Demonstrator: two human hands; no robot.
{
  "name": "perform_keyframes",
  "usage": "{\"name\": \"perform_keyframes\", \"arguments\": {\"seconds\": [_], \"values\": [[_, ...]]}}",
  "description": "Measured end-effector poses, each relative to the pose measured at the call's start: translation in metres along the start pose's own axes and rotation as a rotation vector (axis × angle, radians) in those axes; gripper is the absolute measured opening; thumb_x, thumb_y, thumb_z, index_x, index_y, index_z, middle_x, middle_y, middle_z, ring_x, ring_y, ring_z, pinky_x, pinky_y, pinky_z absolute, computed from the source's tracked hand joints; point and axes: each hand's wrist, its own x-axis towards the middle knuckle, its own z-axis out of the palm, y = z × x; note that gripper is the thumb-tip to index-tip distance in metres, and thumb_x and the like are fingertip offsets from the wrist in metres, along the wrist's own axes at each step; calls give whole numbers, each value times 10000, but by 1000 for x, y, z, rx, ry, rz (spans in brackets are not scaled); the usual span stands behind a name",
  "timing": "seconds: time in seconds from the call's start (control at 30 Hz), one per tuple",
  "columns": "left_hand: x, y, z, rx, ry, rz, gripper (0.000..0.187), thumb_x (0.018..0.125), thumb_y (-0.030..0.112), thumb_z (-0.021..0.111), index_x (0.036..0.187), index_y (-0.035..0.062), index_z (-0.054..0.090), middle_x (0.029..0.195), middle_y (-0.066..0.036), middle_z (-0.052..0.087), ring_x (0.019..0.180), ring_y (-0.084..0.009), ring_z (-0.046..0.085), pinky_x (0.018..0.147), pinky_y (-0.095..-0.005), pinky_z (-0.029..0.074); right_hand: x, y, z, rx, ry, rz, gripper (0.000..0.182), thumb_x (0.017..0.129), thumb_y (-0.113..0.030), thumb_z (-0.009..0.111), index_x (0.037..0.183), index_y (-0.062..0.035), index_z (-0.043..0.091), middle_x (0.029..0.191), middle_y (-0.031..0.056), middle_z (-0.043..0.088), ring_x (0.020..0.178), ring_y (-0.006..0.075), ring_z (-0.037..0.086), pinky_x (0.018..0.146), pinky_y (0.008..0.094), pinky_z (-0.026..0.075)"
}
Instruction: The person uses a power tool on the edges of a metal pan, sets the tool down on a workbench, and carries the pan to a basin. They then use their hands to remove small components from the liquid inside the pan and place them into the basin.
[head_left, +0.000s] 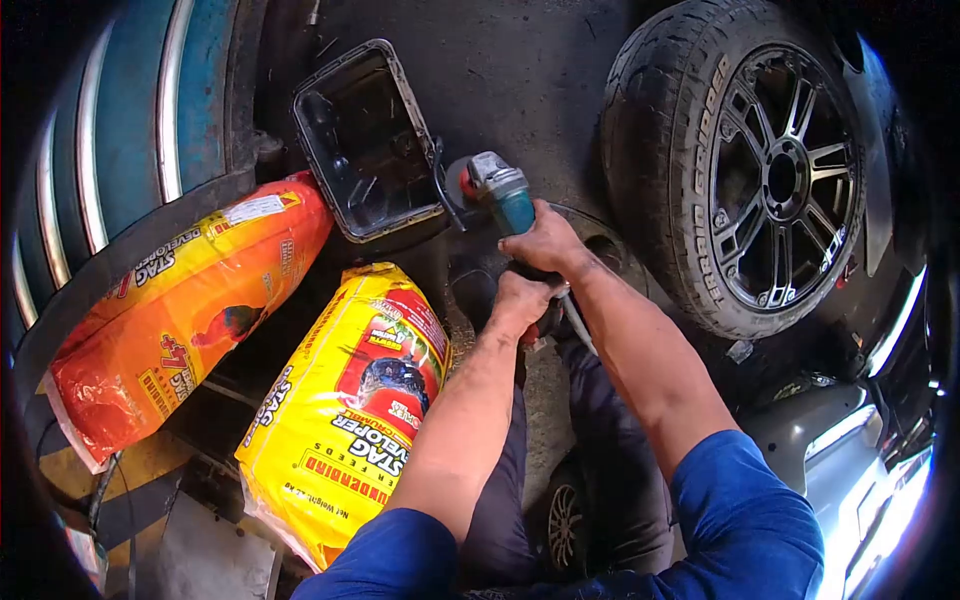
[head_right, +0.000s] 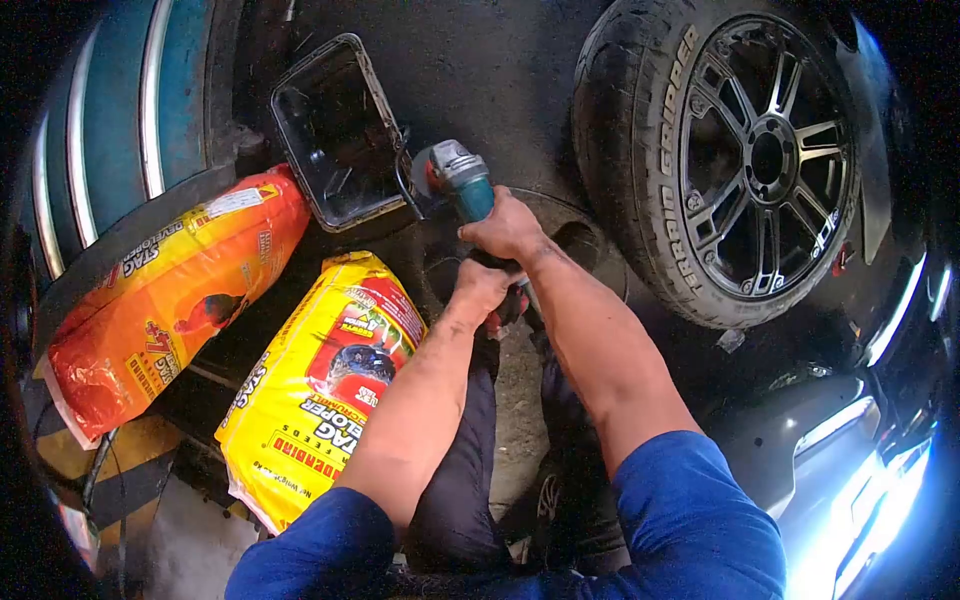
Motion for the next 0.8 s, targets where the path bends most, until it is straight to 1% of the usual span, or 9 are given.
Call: {"name": "perform_keyframes", "arguments": {"seconds": [0.07,0.2,0.27,0.33,0.4,0.5,0.6,0.7,0.8], "values": [[12,-23,-7,16,1,3,781,722,380,868,1329,-13,573,1272,-196,661,1202,-279,631,984,-374,497,6,0,7,9,21,-4,833,674,-354,840,1322,36,492,1174,252,673,1111,363,662,964,410,509],[19,-18,-16,37,14,-7,765,724,400,857,1305,-20,591,1237,-202,677,1171,-290,648,958,-380,510,16,-6,10,50,25,-47,810,671,-336,841,1305,34,500,1125,240,692,1068,344,682,939,400,517],[25,-20,-16,-10,45,76,762,722,407,857,1294,-24,600,1223,-198,684,1152,-287,655,942,-379,515,19,-12,7,51,-2,-30,837,674,-336,845,1337,35,494,1151,232,676,1096,327,663,965,389,503],[20,-12,-18,-30,56,65,754,721,405,859,1284,-28,607,1207,-192,691,1128,-282,662,925,-376,519,18,-17,4,54,-31,-11,849,675,-338,847,1350,37,494,1168,230,667,1112,321,653,978,384,496],[13,-1,-19,-27,47,-31,741,721,394,861,1275,-32,614,1187,-183,698,1099,-276,670,907,-373,523,19,-19,2,52,-53,1,844,676,-343,845,1345,40,499,1174,236,665,1117,325,653,980,383,496],[17,-11,-17,-23,64,-1,726,718,376,868,1264,-34,620,1166,-171,703,1054,-263,677,875,-368,528,17,-16,4,17,-48,-34,828,677,-348,843,1327,42,511,1183,241,662,1116,329,654,979,385,497],[11,-13,-14,-93,60,53,699,716,359,871,1244,-31,633,1147,-168,709,1030,-257,682,861,-367,529,18,-9,10,21,6,-47,813,678,-357,852,1295,43,506,1131,246,686,1093,352,669,952,405,511],[10,0,-15,-44,20,58,690,724,338,868,1256,-29,624,1155,-166,706,1048,-251,674,868,-365,525,20,-5,7,12,24,-47,845,673,-377,846,1315,51,499,1164,261,674,1107,367,663,960,406,509],[6,13,-17,-53,59,33,682,731,322,864,1263,-28,620,1160,-166,705,1081,-256,668,894,-368,517,26,-13,4,14,-30,-25,856,669,-388,840,1316,56,499,1191,274,662,1121,378,657,966,407,507]]}}
